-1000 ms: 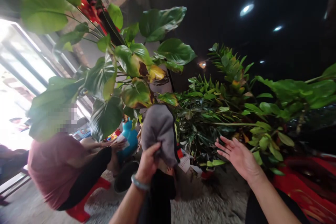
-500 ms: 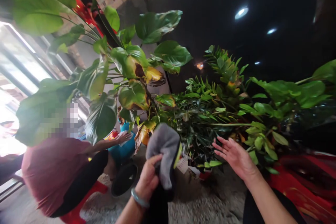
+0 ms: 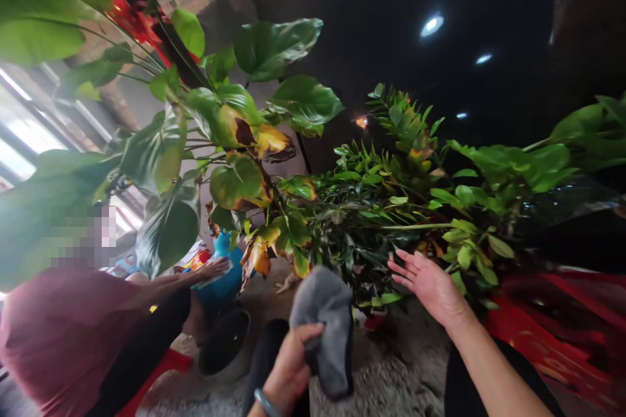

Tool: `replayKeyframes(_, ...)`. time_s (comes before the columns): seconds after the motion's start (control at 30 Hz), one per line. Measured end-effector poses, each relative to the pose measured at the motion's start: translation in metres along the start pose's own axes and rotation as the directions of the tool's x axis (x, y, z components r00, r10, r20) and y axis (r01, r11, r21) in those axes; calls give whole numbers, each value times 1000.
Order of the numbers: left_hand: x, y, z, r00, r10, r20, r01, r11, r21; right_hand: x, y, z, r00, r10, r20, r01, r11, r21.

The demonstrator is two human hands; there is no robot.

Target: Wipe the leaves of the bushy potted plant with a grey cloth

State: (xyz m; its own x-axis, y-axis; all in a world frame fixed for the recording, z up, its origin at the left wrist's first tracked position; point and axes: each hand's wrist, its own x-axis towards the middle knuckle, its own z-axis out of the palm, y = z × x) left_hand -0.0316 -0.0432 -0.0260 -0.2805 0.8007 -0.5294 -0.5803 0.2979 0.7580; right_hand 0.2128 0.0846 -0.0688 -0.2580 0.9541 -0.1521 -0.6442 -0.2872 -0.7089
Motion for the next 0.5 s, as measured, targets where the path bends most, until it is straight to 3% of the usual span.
replayKeyframes(0.07, -5, 40, 16, 990, 129, -57, -133, 988, -74, 0, 1, 0, 1000, -14, 7, 13, 1000, 20)
replayKeyframes(0.17, 2, 99, 46, 941, 331, -66, -337, 915, -222, 0, 2, 3, 1000, -25, -7, 25, 999, 44)
replayKeyframes(0.23, 13, 108, 55, 926, 370, -68, -376, 897, -231, 1, 3, 4, 999, -33, 1, 33, 998, 44)
replayKeyframes(0.3, 22, 87, 51, 941, 332, -65, -338, 931, -140, 1, 4, 5, 999, -42, 26, 41, 998, 38)
replayKeyframes(0.43, 22, 11, 20, 990, 129, 49, -132, 989, 61, 1, 5, 5, 999, -21, 41, 20, 1000, 5)
replayKeyframes(0.5, 12, -3, 10, 992, 73, 101, -81, 994, 74, 0, 5, 6, 1000, -17, 14, 17, 1000, 5)
